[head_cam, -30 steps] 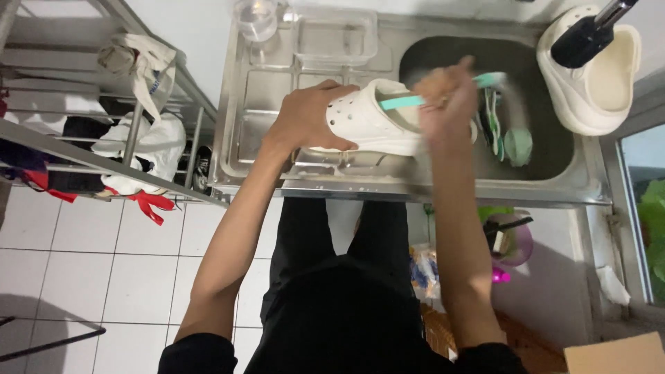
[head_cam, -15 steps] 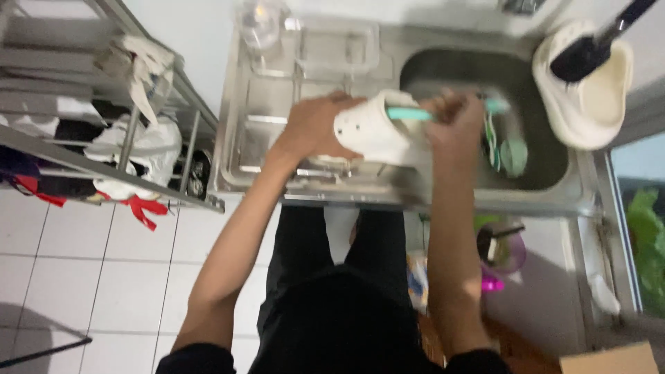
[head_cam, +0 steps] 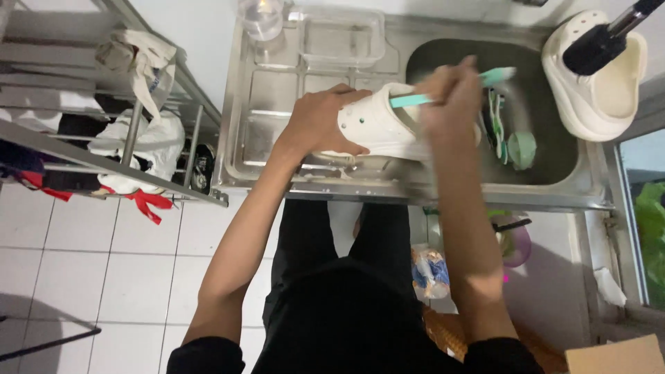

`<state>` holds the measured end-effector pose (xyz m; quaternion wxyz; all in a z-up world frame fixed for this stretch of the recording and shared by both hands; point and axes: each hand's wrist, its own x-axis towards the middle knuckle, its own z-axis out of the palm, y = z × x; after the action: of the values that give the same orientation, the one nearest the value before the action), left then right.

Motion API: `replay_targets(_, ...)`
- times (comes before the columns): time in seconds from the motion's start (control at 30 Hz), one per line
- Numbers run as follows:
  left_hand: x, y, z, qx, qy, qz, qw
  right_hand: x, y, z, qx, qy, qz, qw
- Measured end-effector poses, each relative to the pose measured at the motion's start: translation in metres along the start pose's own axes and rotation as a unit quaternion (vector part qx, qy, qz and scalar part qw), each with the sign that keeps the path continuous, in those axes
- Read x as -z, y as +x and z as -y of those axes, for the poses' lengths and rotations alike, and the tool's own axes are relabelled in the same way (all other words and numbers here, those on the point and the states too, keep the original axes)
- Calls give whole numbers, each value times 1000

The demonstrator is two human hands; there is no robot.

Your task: Washing a white clog shoe by scrubbing it with a brush over a sink

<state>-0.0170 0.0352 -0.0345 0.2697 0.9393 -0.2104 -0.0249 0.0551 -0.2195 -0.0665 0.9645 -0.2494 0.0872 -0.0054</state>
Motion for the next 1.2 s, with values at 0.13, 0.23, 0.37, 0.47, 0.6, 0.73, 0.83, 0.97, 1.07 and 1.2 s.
replay_targets(0.13, -2, 8, 5, -19, -10, -14, 1000, -4, -10, 47, 73, 24, -90, 993)
replay_targets(0.23, -8, 7, 4, -21, -3, -8, 1000, 1, -11, 13, 95, -48, -103, 989)
replay_targets(0.37, 3, 5, -6, 9, -2, 13, 1000, -44, -33, -14, 7, -41, -48, 998)
replay_targets(0.47, 2, 5, -4, 23, 0, 23, 999, 8, 17, 14, 0, -21, -38, 999)
replay_targets(0.6, -1, 8, -1, 8, -7, 13, 1000, -14, -16, 31, 54, 26, -36, 998)
replay_targets(0.73, -3, 10, 0, -1, 2, -3, 1000, -57, -45, -4, 44, -84, -113, 989)
replay_targets(0.83, -4, 8, -1, 0, -6, -6, 1000, -32, -24, 17, 23, -69, -66, 995)
replay_targets(0.97, -6, 10, -2, 3, 3, -11, 1000, -11, -25, 31, 92, -32, -50, 994)
replay_targets(1.07, -7, 10, -5, -2, 6, -14, 1000, -26, -32, -6, 75, -72, -137, 985)
replay_targets(1.2, -2, 9, -4, -11, 14, -6, 1000, -19, -27, 1, 41, -83, -56, 994)
